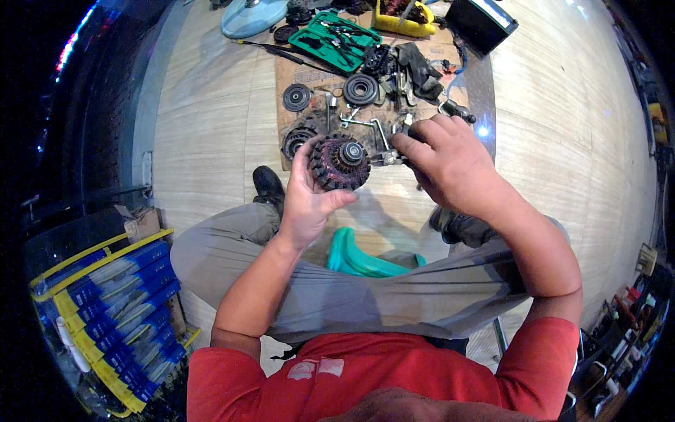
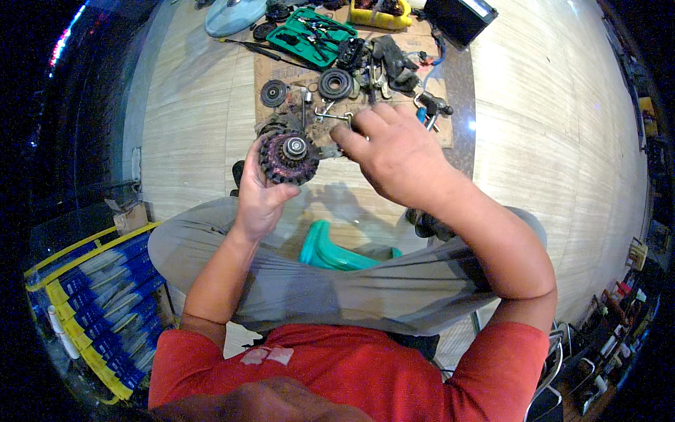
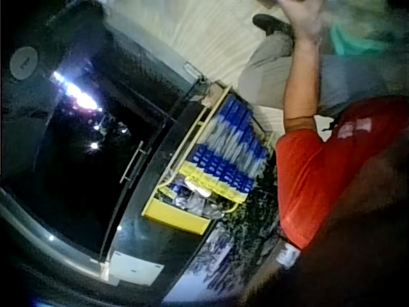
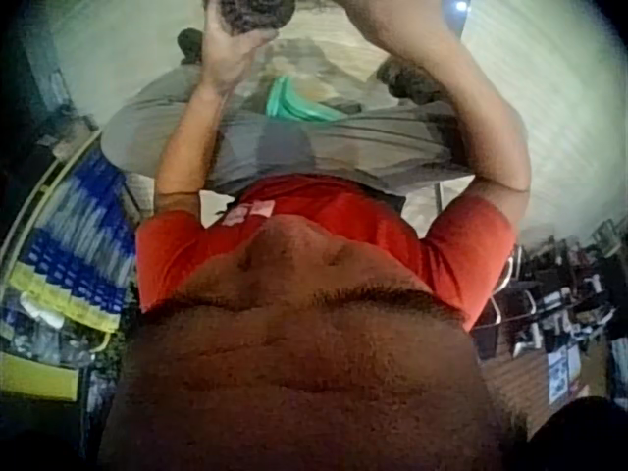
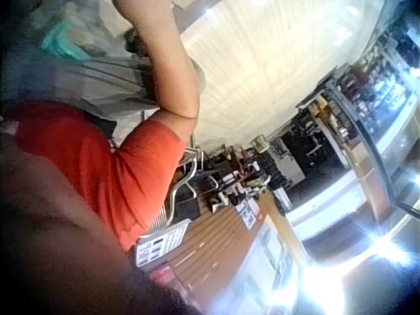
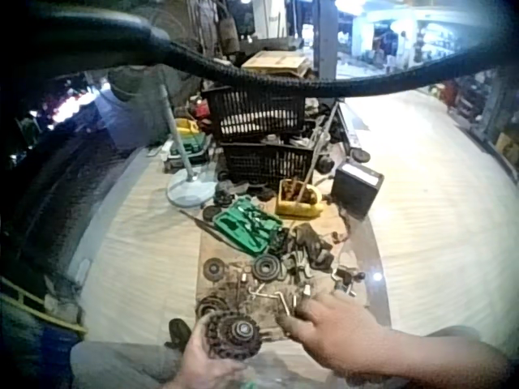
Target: The person uses pliers and a screwdriver to disassemble a mechanical motor assembly, prying off small components and manipulating internal wire connections.
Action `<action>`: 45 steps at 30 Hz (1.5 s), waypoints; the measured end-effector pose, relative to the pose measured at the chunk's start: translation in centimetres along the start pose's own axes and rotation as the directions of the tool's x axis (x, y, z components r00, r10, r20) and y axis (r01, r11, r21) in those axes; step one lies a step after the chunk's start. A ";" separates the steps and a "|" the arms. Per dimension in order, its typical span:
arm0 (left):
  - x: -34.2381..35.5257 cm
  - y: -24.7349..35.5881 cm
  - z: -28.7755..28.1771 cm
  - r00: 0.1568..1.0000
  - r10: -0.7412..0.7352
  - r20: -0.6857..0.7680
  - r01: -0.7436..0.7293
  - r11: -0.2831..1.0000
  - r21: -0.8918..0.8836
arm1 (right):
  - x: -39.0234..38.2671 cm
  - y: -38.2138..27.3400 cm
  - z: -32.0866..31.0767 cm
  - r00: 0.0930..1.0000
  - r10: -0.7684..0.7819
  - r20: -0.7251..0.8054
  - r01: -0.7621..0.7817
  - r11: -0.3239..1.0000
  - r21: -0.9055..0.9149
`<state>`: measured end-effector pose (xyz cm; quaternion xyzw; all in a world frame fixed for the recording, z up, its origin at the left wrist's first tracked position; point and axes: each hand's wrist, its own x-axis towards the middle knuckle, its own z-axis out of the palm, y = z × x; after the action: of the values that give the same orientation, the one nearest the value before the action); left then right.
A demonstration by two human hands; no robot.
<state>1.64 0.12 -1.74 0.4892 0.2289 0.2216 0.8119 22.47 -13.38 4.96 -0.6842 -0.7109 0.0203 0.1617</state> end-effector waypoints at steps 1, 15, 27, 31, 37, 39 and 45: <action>0.0 0.0 0.1 1.000 -0.001 -0.003 0.001 1.000 0.005 | -0.1 0.0 0.3 1.000 -0.023 0.002 0.024 0.998 -0.055; -0.3 -0.1 0.2 0.999 -0.043 -0.024 0.044 0.997 0.059 | 0.4 -1.4 1.8 0.988 -0.119 -0.098 0.097 0.974 -0.207; -0.9 0.5 1.7 0.996 -0.034 -0.084 0.054 0.968 0.246 | 0.3 -1.8 1.9 0.977 0.211 0.036 -0.206 0.882 0.424; -1.0 -0.2 1.9 0.997 -0.055 -0.056 0.066 0.973 0.223 | 0.9 -2.4 2.1 0.991 0.121 -0.051 -0.081 0.871 0.485; -1.2 0.1 2.8 0.994 -0.080 -0.069 0.101 0.903 0.418 | 1.3 -2.9 3.2 0.997 -0.030 -0.068 0.043 0.978 0.205; -1.3 0.1 3.0 0.998 -0.014 -0.062 0.045 0.843 0.535 | 1.5 -3.1 3.2 0.999 -0.028 -0.036 0.035 0.978 0.205; -1.2 -0.7 1.8 0.993 0.108 -0.055 -0.031 0.661 0.750 | 1.8 -2.9 3.7 0.999 0.006 0.039 -0.026 0.843 0.537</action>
<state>1.80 -2.16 -1.46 0.7763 0.3190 0.1621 0.5190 18.67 -11.12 2.59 -0.6169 -0.6740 0.2322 0.3337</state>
